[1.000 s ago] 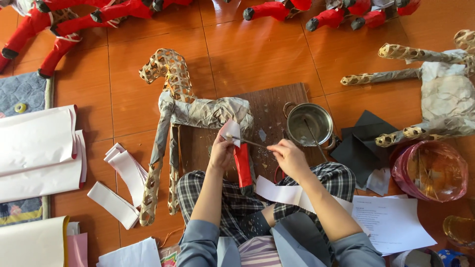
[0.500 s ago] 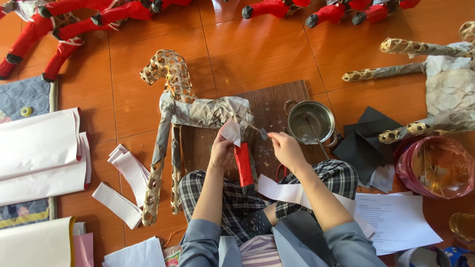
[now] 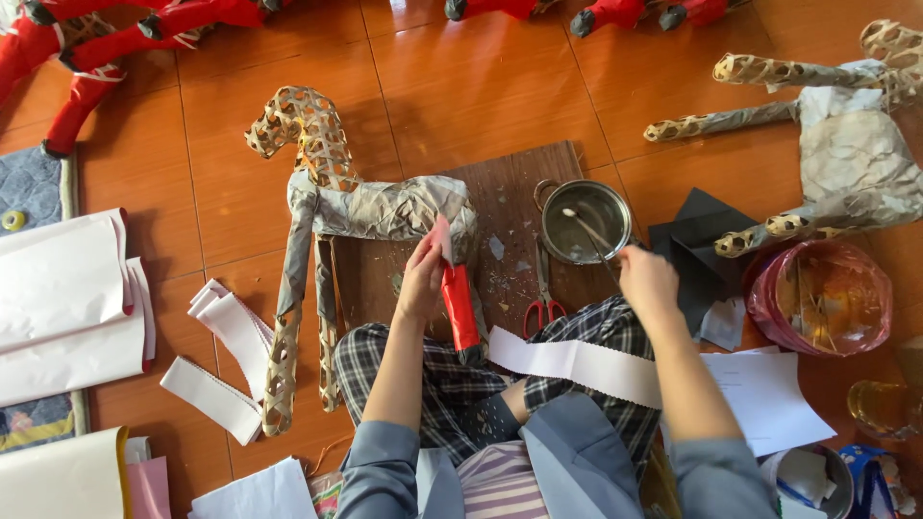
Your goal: Wrapping red and white paper strips around the legs of a papier-mache giraffe figure using glue.
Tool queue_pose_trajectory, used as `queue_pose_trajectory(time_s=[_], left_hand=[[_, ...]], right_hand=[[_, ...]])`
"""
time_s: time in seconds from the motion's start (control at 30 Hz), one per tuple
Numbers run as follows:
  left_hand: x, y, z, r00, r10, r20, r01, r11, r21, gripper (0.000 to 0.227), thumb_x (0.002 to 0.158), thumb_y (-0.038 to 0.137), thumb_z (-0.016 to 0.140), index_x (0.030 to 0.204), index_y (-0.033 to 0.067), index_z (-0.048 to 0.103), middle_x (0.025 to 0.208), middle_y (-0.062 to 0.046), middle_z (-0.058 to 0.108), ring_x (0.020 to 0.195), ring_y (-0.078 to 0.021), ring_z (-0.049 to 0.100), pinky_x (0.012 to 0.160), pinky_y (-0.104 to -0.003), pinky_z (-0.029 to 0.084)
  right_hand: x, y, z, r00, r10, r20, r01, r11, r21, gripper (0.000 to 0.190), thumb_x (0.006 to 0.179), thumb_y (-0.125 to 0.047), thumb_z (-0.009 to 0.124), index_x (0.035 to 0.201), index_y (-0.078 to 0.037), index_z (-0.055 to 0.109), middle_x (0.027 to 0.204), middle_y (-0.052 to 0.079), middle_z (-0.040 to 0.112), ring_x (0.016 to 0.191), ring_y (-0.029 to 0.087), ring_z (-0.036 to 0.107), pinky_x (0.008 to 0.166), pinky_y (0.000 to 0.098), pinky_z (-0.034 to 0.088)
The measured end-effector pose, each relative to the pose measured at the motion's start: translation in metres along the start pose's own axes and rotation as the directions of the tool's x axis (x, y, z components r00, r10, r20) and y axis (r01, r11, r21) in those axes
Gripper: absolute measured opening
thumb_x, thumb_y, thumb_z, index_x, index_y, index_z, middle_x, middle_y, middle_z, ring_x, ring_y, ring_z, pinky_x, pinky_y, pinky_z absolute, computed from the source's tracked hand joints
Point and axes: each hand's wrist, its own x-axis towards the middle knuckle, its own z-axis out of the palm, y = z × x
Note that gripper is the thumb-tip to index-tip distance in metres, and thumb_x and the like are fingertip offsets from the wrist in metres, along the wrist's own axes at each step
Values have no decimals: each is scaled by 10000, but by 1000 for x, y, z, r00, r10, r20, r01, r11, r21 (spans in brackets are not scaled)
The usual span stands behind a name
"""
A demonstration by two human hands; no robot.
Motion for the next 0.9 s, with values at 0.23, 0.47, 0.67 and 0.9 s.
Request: queue_pose_trajectory(time_s=[0.23,0.47,0.67,0.9], left_hand=[[-9,9,25,996,-13,84,-1,986,168,661,1096,466,361,1461,-64,506,1584,-102,450,1464,-222,410,1222,-382,296],[-12,10,30,997,-32,69,25,995,98,715,1094,528,295,1436,-50,541,1587,-122,457,1475,-252,396,1242,-397,280],[-17,-7,12,990,129,-63,-112,967,228,588,1095,396,451,1436,-70,564,1533,-237,515,1403,-298,502,1196,-407,381],[-60,-59,20,951,115,-288,115,730,674,903,977,201,704,1620,75,83,1539,-203,401,1306,-224,494,1054,-345,455]], right_hand=[[6,-85,24,937,-349,-12,349,933,93,219,886,-220,734,1035,-64,775,1058,153,728,963,298,690,863,445,553],[-10,-191,115,956,-278,-95,243,568,786,357,914,-213,748,1098,68,627,1069,201,632,949,295,628,820,378,507],[10,-191,171,989,70,-127,86,423,902,229,1034,-173,606,982,44,659,833,141,680,755,176,577,700,353,492],[28,-187,194,984,133,-119,52,427,903,230,1024,-172,614,941,37,660,780,119,694,707,149,596,693,331,506]])
